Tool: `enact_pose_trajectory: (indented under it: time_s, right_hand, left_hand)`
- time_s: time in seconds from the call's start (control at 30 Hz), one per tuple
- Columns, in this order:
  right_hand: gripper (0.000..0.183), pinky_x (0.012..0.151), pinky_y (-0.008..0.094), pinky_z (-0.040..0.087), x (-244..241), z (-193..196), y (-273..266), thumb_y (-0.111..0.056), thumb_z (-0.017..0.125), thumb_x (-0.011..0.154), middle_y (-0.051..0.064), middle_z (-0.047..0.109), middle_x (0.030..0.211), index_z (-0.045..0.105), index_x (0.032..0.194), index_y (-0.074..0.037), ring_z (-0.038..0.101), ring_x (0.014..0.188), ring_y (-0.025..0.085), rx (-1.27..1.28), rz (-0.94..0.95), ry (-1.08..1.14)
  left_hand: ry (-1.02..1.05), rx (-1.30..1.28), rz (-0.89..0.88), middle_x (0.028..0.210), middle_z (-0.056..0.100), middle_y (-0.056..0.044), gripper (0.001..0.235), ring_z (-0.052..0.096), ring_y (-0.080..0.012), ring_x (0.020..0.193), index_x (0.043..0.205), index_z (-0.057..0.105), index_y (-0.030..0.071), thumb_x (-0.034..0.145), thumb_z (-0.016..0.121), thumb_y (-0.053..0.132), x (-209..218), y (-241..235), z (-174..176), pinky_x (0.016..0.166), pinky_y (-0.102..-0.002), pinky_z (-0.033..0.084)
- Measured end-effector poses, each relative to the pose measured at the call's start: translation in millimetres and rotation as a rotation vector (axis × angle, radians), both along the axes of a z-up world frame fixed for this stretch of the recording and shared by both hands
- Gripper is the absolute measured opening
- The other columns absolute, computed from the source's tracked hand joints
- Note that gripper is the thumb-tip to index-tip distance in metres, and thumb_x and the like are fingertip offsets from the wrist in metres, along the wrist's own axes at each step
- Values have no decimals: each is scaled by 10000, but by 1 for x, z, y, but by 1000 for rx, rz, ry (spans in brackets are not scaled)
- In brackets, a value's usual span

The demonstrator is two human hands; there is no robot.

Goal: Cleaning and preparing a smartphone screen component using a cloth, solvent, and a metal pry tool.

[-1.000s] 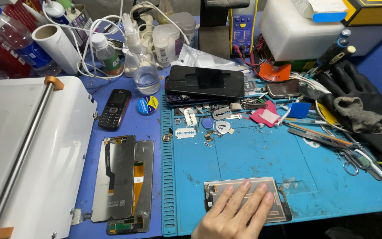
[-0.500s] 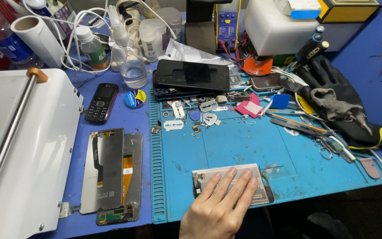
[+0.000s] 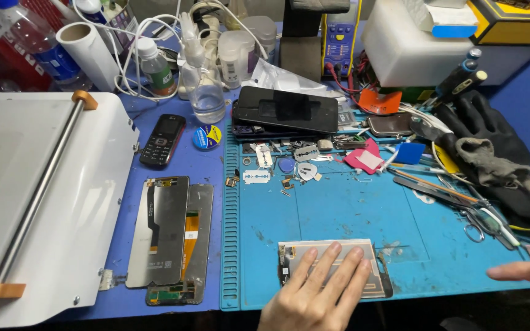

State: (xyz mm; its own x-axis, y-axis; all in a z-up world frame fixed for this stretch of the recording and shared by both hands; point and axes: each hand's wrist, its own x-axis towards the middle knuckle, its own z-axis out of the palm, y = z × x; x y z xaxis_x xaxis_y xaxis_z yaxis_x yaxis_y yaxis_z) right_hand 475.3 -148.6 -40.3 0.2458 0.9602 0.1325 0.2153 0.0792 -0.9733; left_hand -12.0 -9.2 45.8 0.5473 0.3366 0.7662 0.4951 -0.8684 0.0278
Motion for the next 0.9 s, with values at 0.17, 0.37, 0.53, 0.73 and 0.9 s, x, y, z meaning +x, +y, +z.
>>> enact_pose_trajectory:
  time_s: [0.17,0.37,0.53,0.73,0.9]
  right_hand:
    - [437,478,330,305,-233,133,103,-308,225,1200,253,722,801,491,1182,39,387,474,222,49,-321,-338]
    - [245,762,335,690,-238,134,140,-122,420,1062,202,787,934,572,1166,38,826,719,277,71,-38,-297]
    - [248,821,359,689,-238,123,149,-131,415,1065,227,823,976,590,1141,28,840,835,304,-31,16,-264]
    - [236,909,332,653,-238,115,151,-98,411,1092,197,795,1045,574,1010,52,819,934,272,-117,-12,-403]
    - [86,1043,360,570,-245,117,153,1,476,1089,201,743,1042,506,1015,31,758,1069,289,-12,29,-549]
  left_hand:
    - [1,40,52,1249,796,-40,230,774,-237,1139,1242,780,163,1085,628,233,7,4,-14,975,-412,571]
    - [-2,29,65,1294,788,-18,270,766,-228,1188,1288,735,182,1128,578,334,8,8,-20,1021,-413,551]
    - [-19,-31,56,1291,793,-27,270,782,-224,1168,1293,736,173,1127,601,338,4,13,-19,1016,-404,559]
    - [-30,-26,92,1249,800,6,212,786,-186,1135,1197,784,201,1086,605,218,2,20,-10,950,-327,586]
    - [34,-49,61,1297,777,-18,254,781,-204,1188,1261,766,163,1117,558,181,-2,27,-9,977,-322,578]
